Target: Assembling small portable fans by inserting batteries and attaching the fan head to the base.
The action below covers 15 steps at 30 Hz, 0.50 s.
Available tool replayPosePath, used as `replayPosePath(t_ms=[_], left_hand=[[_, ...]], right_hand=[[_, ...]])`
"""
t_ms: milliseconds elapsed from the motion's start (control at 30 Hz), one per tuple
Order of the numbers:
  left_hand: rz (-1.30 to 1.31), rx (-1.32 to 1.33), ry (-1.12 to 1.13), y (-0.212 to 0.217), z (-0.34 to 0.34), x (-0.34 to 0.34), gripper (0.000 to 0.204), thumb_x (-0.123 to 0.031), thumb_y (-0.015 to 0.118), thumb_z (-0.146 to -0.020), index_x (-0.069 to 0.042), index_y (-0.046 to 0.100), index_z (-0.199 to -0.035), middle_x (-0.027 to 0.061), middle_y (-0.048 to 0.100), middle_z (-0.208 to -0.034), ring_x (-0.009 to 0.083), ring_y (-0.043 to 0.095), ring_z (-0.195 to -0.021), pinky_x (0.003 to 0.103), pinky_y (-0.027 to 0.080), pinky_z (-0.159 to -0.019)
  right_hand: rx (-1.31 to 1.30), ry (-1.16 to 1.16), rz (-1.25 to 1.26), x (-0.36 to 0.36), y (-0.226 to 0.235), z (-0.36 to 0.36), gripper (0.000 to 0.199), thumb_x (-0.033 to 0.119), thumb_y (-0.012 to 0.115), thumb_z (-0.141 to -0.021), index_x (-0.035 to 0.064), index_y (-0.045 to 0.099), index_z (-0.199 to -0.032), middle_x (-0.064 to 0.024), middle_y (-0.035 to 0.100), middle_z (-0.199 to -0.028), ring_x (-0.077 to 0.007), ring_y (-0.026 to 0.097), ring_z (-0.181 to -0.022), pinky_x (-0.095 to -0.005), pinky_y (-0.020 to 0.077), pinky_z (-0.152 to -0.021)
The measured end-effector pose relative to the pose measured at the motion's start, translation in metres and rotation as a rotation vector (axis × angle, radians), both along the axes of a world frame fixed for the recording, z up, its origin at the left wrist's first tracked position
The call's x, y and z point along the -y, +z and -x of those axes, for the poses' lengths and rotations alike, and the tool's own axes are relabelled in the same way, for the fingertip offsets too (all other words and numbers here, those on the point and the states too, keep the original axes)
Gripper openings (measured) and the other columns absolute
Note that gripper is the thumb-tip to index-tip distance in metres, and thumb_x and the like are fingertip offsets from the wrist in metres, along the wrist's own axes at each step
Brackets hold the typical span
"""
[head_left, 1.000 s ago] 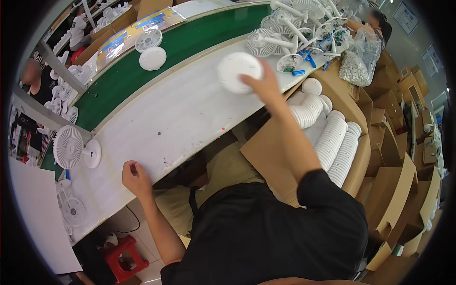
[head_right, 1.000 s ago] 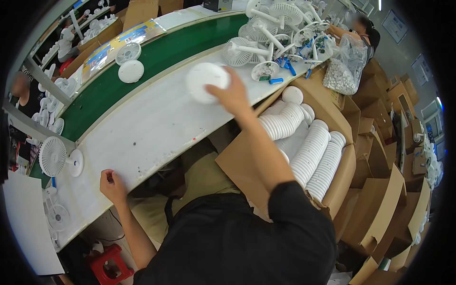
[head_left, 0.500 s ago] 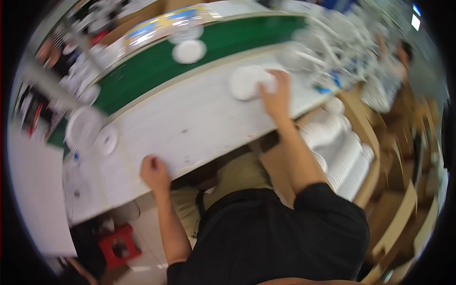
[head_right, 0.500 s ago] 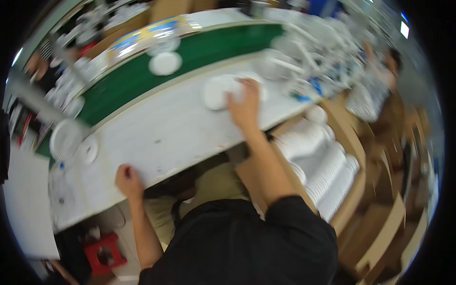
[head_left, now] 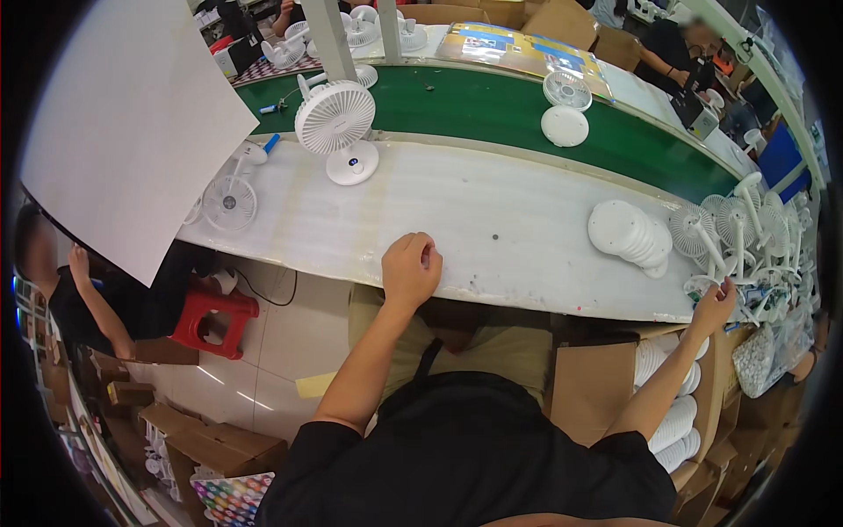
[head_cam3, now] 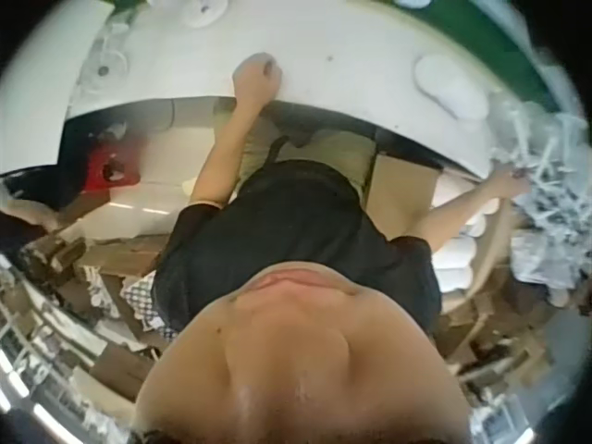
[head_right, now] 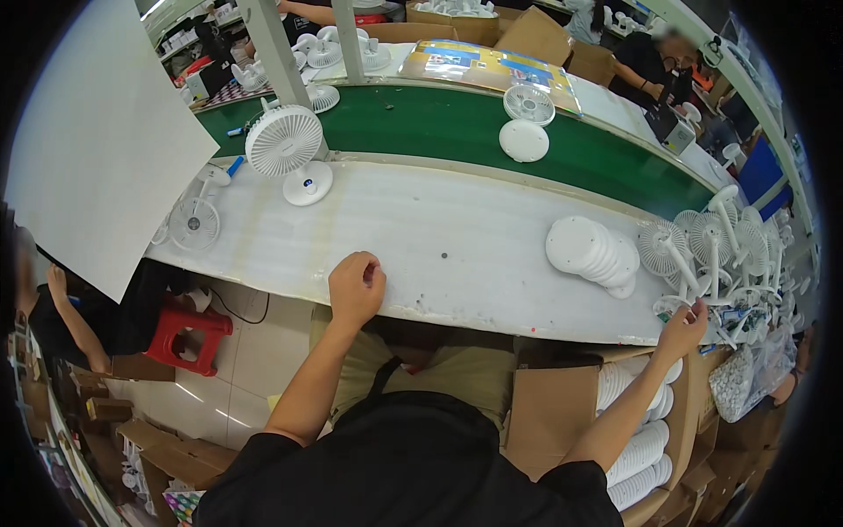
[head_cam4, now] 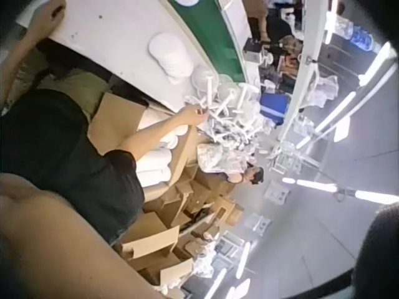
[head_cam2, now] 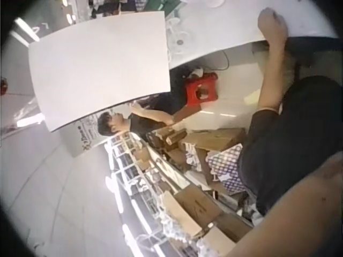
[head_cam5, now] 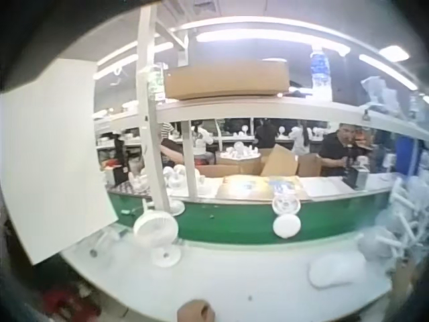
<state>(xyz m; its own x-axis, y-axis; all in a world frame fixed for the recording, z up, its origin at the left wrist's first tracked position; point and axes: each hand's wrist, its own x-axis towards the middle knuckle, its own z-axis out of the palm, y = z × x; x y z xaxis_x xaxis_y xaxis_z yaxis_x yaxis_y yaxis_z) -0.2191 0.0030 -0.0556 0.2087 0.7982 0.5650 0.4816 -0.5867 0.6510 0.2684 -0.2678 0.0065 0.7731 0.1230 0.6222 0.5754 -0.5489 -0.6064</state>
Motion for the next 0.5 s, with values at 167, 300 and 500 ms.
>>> replayPosePath(t_ms=[167, 300, 500], left_hand=[[0.040, 0.015, -0.005, 0.003, 0.003, -0.004, 0.007, -0.001, 0.061, -0.070, -0.005, 0.057, -0.075, 0.0039, 0.051, -0.064, 0.0216, 0.045, -0.056, 0.032, 0.039, -0.055], [0.037, -0.001, 0.007, 0.007, 0.005, 0.002, 0.007, -0.001, 0.060, -0.071, -0.005, 0.057, -0.075, 0.0040, 0.051, -0.063, 0.0219, 0.045, -0.057, 0.032, 0.039, -0.055], [0.023, -0.026, 0.015, 0.013, 0.004, 0.006, 0.007, -0.002, 0.060, -0.072, -0.006, 0.055, -0.075, 0.0043, 0.051, -0.063, 0.0224, 0.046, -0.057, 0.032, 0.040, -0.056]], right_hand=[[0.254, -0.070, 0.245, -0.039, 0.000, 0.012, 0.039, 0.014, 0.060, -0.084, 0.0062, 0.062, -0.123, -0.0160, 0.060, -0.118, -0.0309, 0.058, -0.100, -0.0397, 0.0463, -0.089], [0.242, -0.178, 0.361, -0.041, -0.004, 0.015, 0.041, 0.013, 0.062, -0.082, 0.0068, 0.062, -0.122, -0.0182, 0.057, -0.124, -0.0350, 0.055, -0.106, -0.0435, 0.0429, -0.095], [0.258, -0.181, 0.410, -0.020, -0.012, 0.000, 0.041, 0.012, 0.062, -0.080, 0.0067, 0.063, -0.121, -0.0187, 0.057, -0.126, -0.0368, 0.054, -0.109, -0.0436, 0.0411, -0.098]])
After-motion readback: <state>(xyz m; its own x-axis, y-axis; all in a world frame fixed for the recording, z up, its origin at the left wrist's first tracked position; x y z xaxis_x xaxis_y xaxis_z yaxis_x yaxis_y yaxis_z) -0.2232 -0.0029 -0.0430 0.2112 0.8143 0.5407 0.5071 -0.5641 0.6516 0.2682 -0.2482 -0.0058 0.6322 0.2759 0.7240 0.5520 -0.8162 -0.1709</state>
